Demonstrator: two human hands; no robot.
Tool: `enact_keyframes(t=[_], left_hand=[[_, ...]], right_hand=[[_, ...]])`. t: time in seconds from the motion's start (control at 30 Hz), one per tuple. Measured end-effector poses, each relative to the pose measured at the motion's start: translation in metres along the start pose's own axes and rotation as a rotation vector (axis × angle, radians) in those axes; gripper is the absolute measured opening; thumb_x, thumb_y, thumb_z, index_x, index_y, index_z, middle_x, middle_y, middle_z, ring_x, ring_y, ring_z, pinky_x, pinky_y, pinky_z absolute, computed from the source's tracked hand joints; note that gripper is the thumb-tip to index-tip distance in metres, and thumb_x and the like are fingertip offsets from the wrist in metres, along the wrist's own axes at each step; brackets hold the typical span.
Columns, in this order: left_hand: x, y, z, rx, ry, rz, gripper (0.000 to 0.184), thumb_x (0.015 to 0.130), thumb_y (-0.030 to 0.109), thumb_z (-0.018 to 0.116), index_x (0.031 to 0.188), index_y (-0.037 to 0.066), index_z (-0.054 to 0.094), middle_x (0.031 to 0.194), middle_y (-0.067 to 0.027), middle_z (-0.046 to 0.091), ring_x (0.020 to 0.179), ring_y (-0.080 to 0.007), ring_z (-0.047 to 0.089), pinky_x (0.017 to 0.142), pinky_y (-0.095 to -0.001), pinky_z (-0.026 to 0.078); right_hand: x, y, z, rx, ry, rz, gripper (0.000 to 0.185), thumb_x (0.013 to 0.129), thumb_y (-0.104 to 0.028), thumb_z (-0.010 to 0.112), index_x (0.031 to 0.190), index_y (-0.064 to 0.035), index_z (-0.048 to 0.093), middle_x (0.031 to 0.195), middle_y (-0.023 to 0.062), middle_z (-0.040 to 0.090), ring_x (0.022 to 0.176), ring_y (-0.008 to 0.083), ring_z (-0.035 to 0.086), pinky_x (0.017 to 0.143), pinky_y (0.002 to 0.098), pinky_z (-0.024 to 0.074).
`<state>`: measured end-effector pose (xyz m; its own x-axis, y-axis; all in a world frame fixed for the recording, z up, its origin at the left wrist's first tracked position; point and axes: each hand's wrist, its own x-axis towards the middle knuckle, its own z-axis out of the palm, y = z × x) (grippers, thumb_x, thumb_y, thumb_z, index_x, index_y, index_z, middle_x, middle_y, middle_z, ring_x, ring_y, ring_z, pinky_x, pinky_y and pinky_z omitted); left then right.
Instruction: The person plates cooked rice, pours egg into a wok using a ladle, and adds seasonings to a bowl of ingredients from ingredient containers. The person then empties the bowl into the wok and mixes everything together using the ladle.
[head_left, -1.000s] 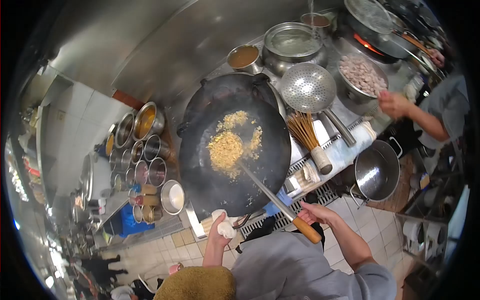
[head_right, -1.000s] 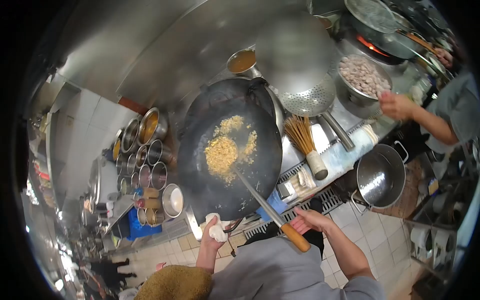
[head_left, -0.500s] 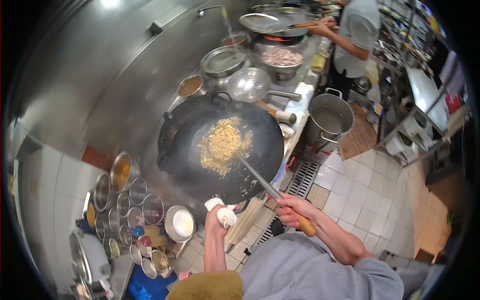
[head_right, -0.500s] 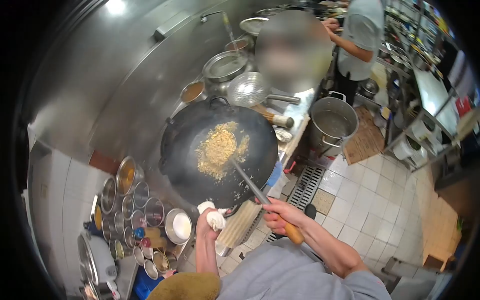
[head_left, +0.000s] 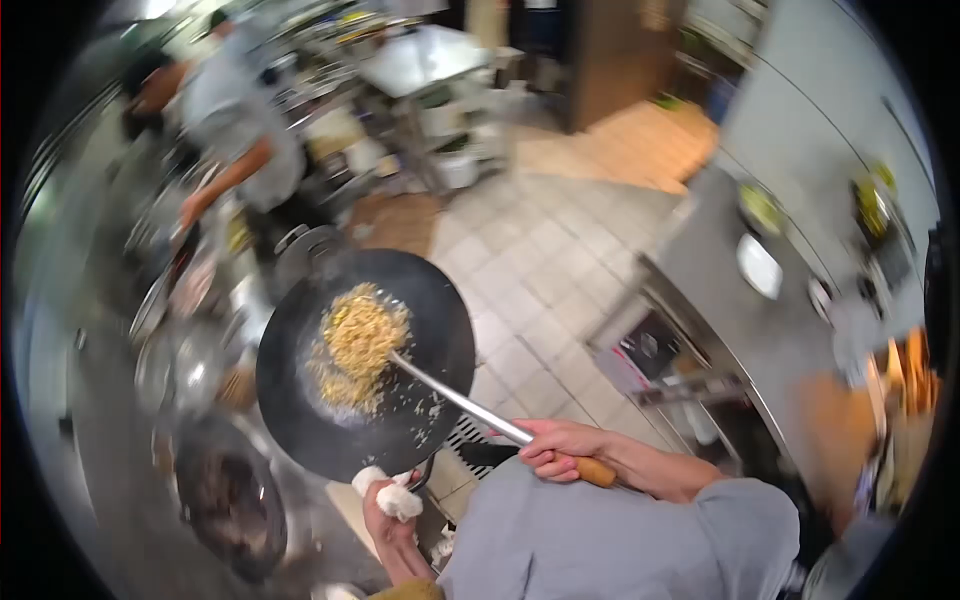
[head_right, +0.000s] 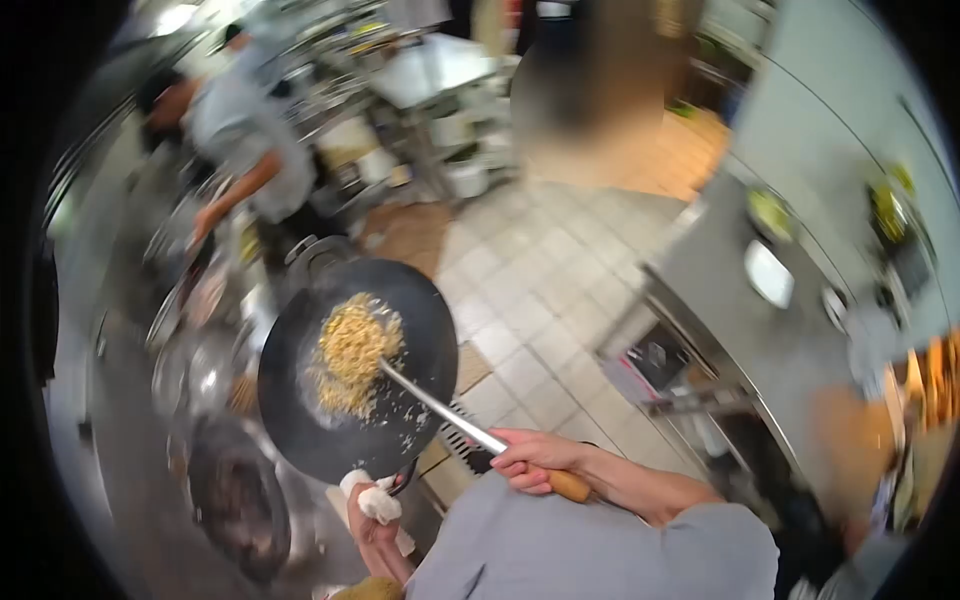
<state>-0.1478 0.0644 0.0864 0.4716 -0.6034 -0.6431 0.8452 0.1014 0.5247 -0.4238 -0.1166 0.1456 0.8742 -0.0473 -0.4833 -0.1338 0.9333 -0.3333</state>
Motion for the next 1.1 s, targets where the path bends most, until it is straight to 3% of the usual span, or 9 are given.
enact_keyframes(t=[0.13, 0.17, 0.23, 0.4, 0.6, 0.73, 0.83, 0.97, 1.1], left_hand=[[0.013, -0.114, 0.06, 0.17, -0.084, -0.033, 0.014, 0.078, 0.007, 0.054, 0.091, 0.004, 0.051, 0.083, -0.0195, 0.066, 0.073, -0.0404, 0.07, 0.049, -0.0382, 0.057], [-0.007, -0.068, 0.065, 0.13, -0.123, -0.181, 0.014, 0.078, 0.007, 0.054, 0.092, 0.004, 0.051, 0.083, -0.0201, 0.066, 0.074, -0.0411, 0.069, 0.049, -0.0383, 0.057], [-0.003, -0.15, 0.084, 0.202, -0.174, -0.223, 0.016, 0.078, 0.008, 0.054, 0.094, 0.004, 0.051, 0.085, -0.0213, 0.066, 0.074, -0.0417, 0.069, 0.049, -0.0382, 0.056], [-0.05, -0.178, 0.124, 0.268, -0.265, -0.429, 0.023, 0.078, 0.01, 0.055, 0.1, 0.004, 0.054, 0.092, -0.0211, 0.067, 0.079, -0.0416, 0.07, 0.048, -0.0381, 0.052], [-0.091, -0.228, 0.124, 0.346, -0.347, -0.506, 0.027, 0.077, 0.009, 0.054, 0.103, 0.003, 0.054, 0.094, -0.02, 0.067, 0.078, -0.0411, 0.069, 0.049, -0.0401, 0.053], [-0.118, -0.234, 0.138, 0.354, -0.281, -0.458, 0.029, 0.075, 0.006, 0.055, 0.104, 0.001, 0.053, 0.097, -0.0191, 0.066, 0.078, -0.0429, 0.069, 0.054, -0.043, 0.056], [-0.114, -0.231, 0.12, 0.422, -0.275, -0.449, 0.022, 0.078, 0.009, 0.053, 0.1, 0.009, 0.055, 0.094, -0.0183, 0.066, 0.077, -0.0416, 0.068, 0.042, -0.0382, 0.049], [-0.106, -0.226, 0.12, 0.402, -0.214, -0.397, 0.02, 0.079, 0.009, 0.053, 0.099, 0.008, 0.055, 0.095, -0.0177, 0.066, 0.077, -0.0412, 0.068, 0.04, -0.0374, 0.047], [-0.12, -0.219, 0.115, 0.393, -0.129, -0.328, 0.025, 0.077, 0.007, 0.052, 0.1, 0.002, 0.057, 0.093, -0.0156, 0.067, 0.075, -0.0381, 0.068, 0.052, -0.0429, 0.056]], right_hand=[[-0.102, 0.03, -0.103, 0.063, 0.052, -0.229, 0.059, 0.094, -0.005, 0.049, 0.15, -0.0178, 0.031, 0.067, -0.0027, 0.033, 0.04, 0.0038, 0.034, 0.034, 0.0212, 0.0324], [-0.118, 0.027, -0.018, 0.064, 0.196, -0.248, 0.06, 0.094, -0.005, 0.049, 0.15, -0.0177, 0.031, 0.067, -0.0028, 0.033, 0.04, 0.0039, 0.034, 0.033, 0.0214, 0.0323], [-0.177, 0.048, -0.1, 0.131, 0.213, -0.364, 0.06, 0.094, -0.004, 0.049, 0.15, -0.0173, 0.031, 0.066, -0.0025, 0.033, 0.039, 0.0045, 0.035, 0.033, 0.0221, 0.0324], [-0.271, 0.087, -0.07, 0.28, 0.345, -0.725, 0.059, 0.092, -0.002, 0.048, 0.148, -0.0159, 0.033, 0.064, -0.0018, 0.034, 0.037, 0.0059, 0.036, 0.031, 0.0235, 0.0336], [-0.347, 0.111, -0.138, 0.216, 0.645, -1.051, 0.057, 0.092, -0.002, 0.048, 0.145, -0.0142, 0.034, 0.063, -0.0021, 0.036, 0.037, 0.007, 0.037, 0.031, 0.0253, 0.0347], [-0.37, 0.084, -0.204, 0.166, 0.884, -1.111, 0.051, 0.089, -0.002, 0.051, 0.138, -0.0116, 0.038, 0.063, -0.0016, 0.038, 0.039, 0.0077, 0.039, 0.033, 0.0264, 0.0359], [-0.371, 0.092, -0.258, 0.125, 0.957, -1.118, 0.048, 0.088, -0.001, 0.053, 0.132, -0.0105, 0.04, 0.063, -0.0011, 0.04, 0.039, 0.0083, 0.041, 0.033, 0.0269, 0.037], [-0.382, 0.078, -0.292, 0.047, 1.057, -1.063, 0.043, 0.086, -0.001, 0.056, 0.127, -0.0095, 0.044, 0.062, -0.0003, 0.044, 0.04, 0.0086, 0.043, 0.033, 0.0275, 0.0389], [-0.407, 0.072, -0.292, -0.077, 1.234, -0.953, 0.039, 0.085, -0.004, 0.058, 0.122, -0.0089, 0.048, 0.06, 0.0003, 0.046, 0.041, 0.0087, 0.046, 0.033, 0.0277, 0.0402]])
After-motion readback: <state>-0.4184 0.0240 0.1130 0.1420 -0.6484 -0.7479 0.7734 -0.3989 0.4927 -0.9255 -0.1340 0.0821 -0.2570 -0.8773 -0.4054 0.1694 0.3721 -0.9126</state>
